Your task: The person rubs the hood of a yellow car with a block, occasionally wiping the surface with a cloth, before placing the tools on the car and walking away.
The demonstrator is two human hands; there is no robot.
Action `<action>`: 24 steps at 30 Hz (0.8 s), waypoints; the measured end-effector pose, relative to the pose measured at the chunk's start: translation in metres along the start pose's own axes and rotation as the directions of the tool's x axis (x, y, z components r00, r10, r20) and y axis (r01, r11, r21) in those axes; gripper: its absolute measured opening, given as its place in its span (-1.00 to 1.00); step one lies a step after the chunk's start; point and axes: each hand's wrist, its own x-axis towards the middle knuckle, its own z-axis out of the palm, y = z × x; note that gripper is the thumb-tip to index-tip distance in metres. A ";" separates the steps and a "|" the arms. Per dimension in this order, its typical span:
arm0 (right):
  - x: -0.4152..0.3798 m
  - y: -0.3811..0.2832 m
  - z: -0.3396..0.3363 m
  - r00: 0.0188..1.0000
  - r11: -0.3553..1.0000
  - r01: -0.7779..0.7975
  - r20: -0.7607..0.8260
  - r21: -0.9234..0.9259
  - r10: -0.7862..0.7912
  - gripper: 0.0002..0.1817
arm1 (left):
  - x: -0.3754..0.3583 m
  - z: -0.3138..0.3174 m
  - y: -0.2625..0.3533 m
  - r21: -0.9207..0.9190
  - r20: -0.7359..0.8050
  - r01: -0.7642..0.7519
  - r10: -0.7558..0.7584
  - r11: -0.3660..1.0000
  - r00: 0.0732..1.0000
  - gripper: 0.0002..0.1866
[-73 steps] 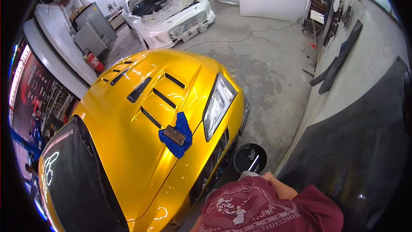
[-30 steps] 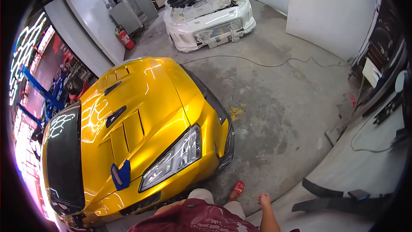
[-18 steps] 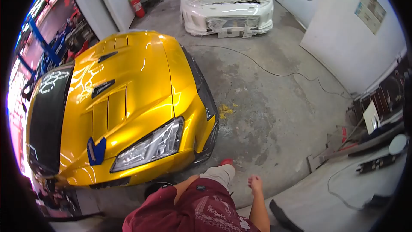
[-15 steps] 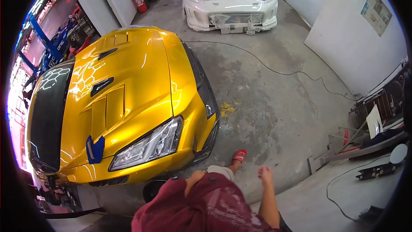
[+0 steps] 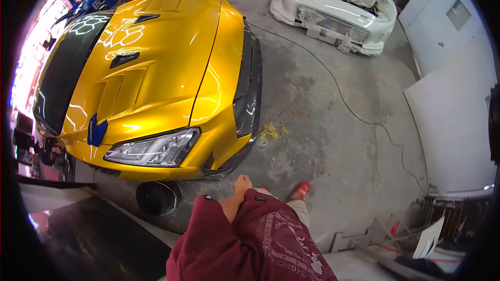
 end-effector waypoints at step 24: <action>0.442 -0.413 -0.459 0.866 0.859 0.499 0.046 -0.111 -0.497 -0.84 | 0.077 0.156 0.265 -0.323 -0.173 0.349 -0.418 0.879 0.892 -0.56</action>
